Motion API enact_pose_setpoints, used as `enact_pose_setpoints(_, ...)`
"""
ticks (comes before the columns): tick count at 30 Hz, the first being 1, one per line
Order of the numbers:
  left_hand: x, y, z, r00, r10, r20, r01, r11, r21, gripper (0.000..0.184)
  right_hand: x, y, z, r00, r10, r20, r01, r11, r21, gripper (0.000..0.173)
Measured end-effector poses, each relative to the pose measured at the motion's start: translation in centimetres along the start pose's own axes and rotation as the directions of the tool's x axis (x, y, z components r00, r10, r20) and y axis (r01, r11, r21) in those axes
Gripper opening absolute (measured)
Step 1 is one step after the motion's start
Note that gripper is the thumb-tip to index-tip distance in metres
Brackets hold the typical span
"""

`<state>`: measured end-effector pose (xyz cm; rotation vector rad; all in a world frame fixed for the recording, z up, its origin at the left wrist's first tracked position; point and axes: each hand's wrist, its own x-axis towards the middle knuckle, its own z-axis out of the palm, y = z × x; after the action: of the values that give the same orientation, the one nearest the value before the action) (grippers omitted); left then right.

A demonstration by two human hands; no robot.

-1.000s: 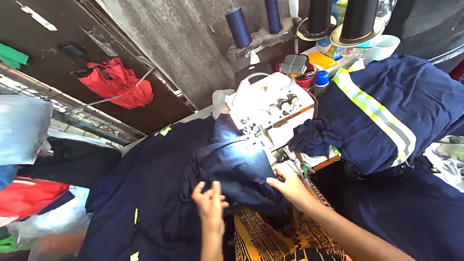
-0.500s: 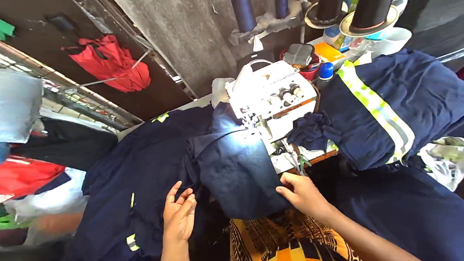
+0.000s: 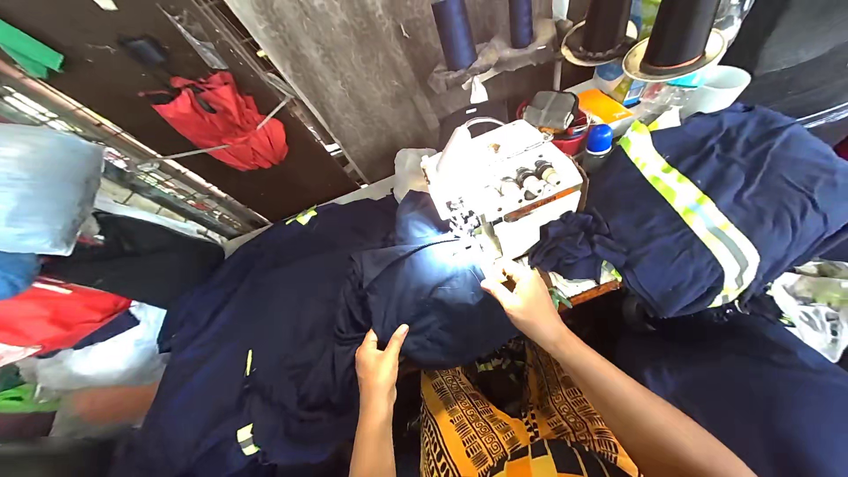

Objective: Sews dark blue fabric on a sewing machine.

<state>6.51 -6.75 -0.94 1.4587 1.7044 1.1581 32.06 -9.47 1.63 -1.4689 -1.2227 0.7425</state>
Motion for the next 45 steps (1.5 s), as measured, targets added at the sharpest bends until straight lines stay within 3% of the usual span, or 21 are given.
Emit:
enact_pose_setpoints(3,0.0,-0.1,-0.3,0.999,-0.019,0.028,0.021,0.999,-0.045,0.021,0.0,1.5,0.7,0.999,0.045,-0.010,-0.042,0.987,0.155,0.018)
enact_pose_setpoints(7,0.4,-0.3,-0.4,0.999,-0.024,0.037,0.026,0.998,-0.059,0.019,0.9,3.6,1.9,0.983,0.063,-0.171,-0.031,0.983,0.183,0.023)
enact_pose_setpoints(9,0.3,-0.5,-0.6,0.998,-0.014,0.060,0.019,0.997,-0.075,0.018,1.0,3.9,2.1,0.979,0.093,-0.179,-0.058,0.980,0.192,0.027)
enact_pose_setpoints(12,0.1,-1.0,-1.0,0.997,0.010,0.074,0.001,0.989,-0.145,0.019,0.4,4.0,1.4,0.982,0.187,0.000,-0.185,0.972,0.143,0.037)
enact_pose_setpoints(14,-0.2,-0.7,-1.3,0.997,0.005,0.073,0.008,0.983,-0.184,0.019,-0.3,4.6,0.6,0.964,0.213,0.158,-0.234,0.964,0.129,0.032)
enact_pose_setpoints(16,-0.5,-0.2,-1.8,0.997,0.031,0.072,-0.015,0.978,-0.210,0.020,-1.6,4.9,-0.3,0.957,0.183,0.223,-0.216,0.967,0.132,0.023)
enact_pose_setpoints(20,-1.0,-0.5,-2.8,0.990,0.103,0.096,-0.073,0.958,-0.278,0.021,-3.9,5.7,-0.9,0.971,0.169,0.167,-0.203,0.955,0.215,0.014)
enact_pose_setpoints(24,-0.2,-0.1,-2.9,0.987,0.139,0.083,-0.109,0.949,-0.295,0.019,-3.7,5.2,-0.9,0.981,0.161,0.108,-0.179,0.967,0.181,0.017)
enact_pose_setpoints(28,1.6,1.6,-3.3,0.978,0.205,0.038,-0.189,0.950,-0.250,0.015,-1.8,4.1,-0.7,0.996,0.063,0.062,-0.070,0.990,0.119,0.019)
enact_pose_setpoints(32,4.4,2.7,-3.5,0.959,0.283,-0.006,-0.278,0.939,-0.203,0.013,-0.1,2.6,-0.2,0.999,0.025,0.033,-0.027,0.998,0.059,0.025)
enact_pose_setpoints(37,9.7,4.7,-3.0,0.970,0.243,-0.003,-0.239,0.951,-0.194,0.017,2.5,-0.1,0.4,0.998,0.065,0.006,-0.065,0.998,-0.002,0.027)
enact_pose_setpoints(40,12.3,5.5,-2.0,0.982,0.190,-0.017,-0.190,0.959,-0.210,0.030,2.9,-0.3,0.9,0.993,0.117,-0.026,-0.116,0.993,0.021,0.027)
enact_pose_setpoints(43,11.9,4.7,-1.2,0.989,0.150,-0.018,-0.150,0.966,-0.213,0.056,1.9,1.2,1.9,0.992,0.091,-0.085,-0.081,0.990,0.114,0.027)
enact_pose_setpoints(45,8.7,3.7,-0.8,0.983,0.183,-0.024,-0.185,0.974,-0.135,0.074,0.3,3.1,1.9,0.994,0.100,0.031,-0.105,0.973,0.204,0.033)
